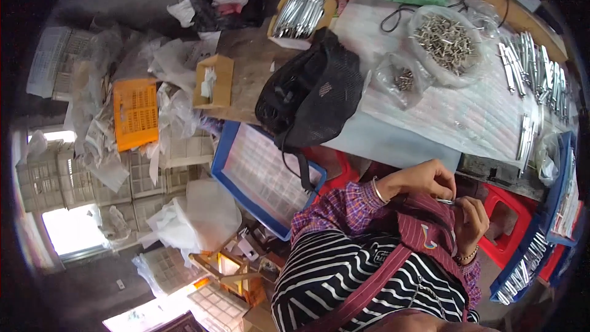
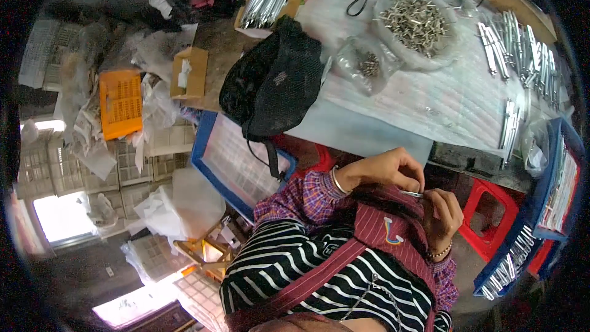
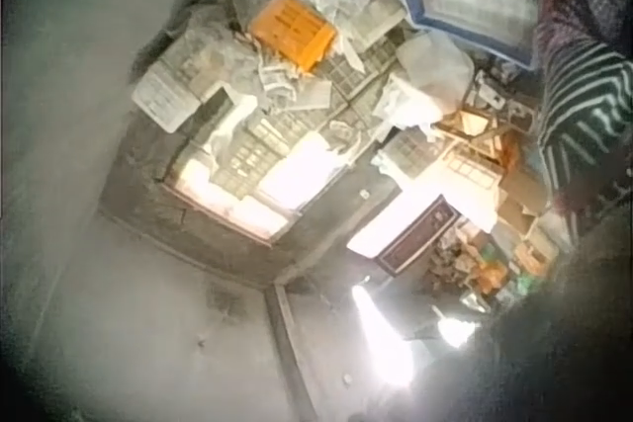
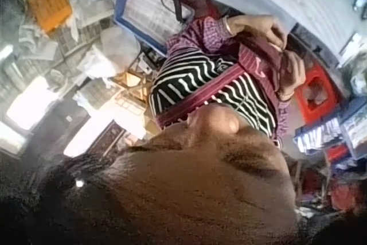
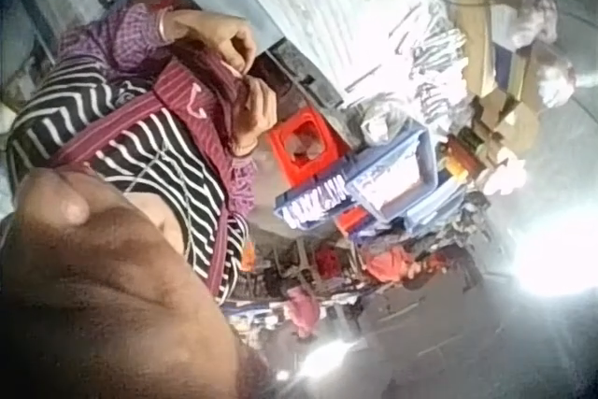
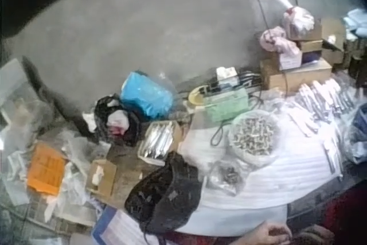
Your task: Assembling small metal components by inserting metal pins into sleeves at a workbench.
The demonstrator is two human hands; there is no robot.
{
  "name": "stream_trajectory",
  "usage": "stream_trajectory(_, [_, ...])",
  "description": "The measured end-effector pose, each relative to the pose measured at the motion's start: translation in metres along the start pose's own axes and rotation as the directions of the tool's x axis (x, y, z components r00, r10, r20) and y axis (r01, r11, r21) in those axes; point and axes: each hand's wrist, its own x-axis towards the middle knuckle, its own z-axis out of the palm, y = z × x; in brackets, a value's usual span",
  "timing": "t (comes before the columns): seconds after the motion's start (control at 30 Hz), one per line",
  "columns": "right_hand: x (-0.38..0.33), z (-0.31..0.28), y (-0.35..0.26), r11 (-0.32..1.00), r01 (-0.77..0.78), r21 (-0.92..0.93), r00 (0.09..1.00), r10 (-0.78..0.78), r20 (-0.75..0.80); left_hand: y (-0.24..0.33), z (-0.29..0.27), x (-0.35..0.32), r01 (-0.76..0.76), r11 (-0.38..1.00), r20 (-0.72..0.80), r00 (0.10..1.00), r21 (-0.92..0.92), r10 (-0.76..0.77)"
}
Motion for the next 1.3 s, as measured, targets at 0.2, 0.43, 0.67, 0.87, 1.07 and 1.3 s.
stream_trajectory(0.2, [-0.005,-0.004,0.002,1.000,-0.006,-0.008,1.000,0.006,-0.020,0.005,0.002,0.003,-0.007,1.000,0.031,1.000,-0.003,0.007])
stream_trajectory(0.43, [-0.008,-0.010,0.000,0.999,-0.036,-0.007,0.999,0.036,-0.038,0.012,0.011,0.005,0.027,0.999,-0.008,1.000,-0.040,-0.028])
stream_trajectory(0.67, [-0.006,-0.009,0.010,0.999,0.032,0.026,0.999,-0.032,-0.001,0.015,0.003,0.005,0.130,0.989,-0.022,0.991,0.065,-0.129])
stream_trajectory(0.87, [-0.007,-0.011,0.013,0.984,0.171,-0.051,0.979,-0.176,-0.102,0.027,0.010,0.002,0.266,0.961,-0.107,0.956,-0.077,-0.273])
stream_trajectory(1.07, [-0.011,-0.014,0.018,0.982,0.186,-0.034,0.975,-0.189,-0.120,0.021,0.011,0.008,0.182,0.982,-0.042,0.982,-0.049,-0.184])
stream_trajectory(1.3, [-0.013,-0.013,0.015,0.985,0.173,-0.004,0.975,-0.171,-0.140,0.023,0.010,0.003,0.221,0.975,-0.045,0.974,-0.006,-0.221])
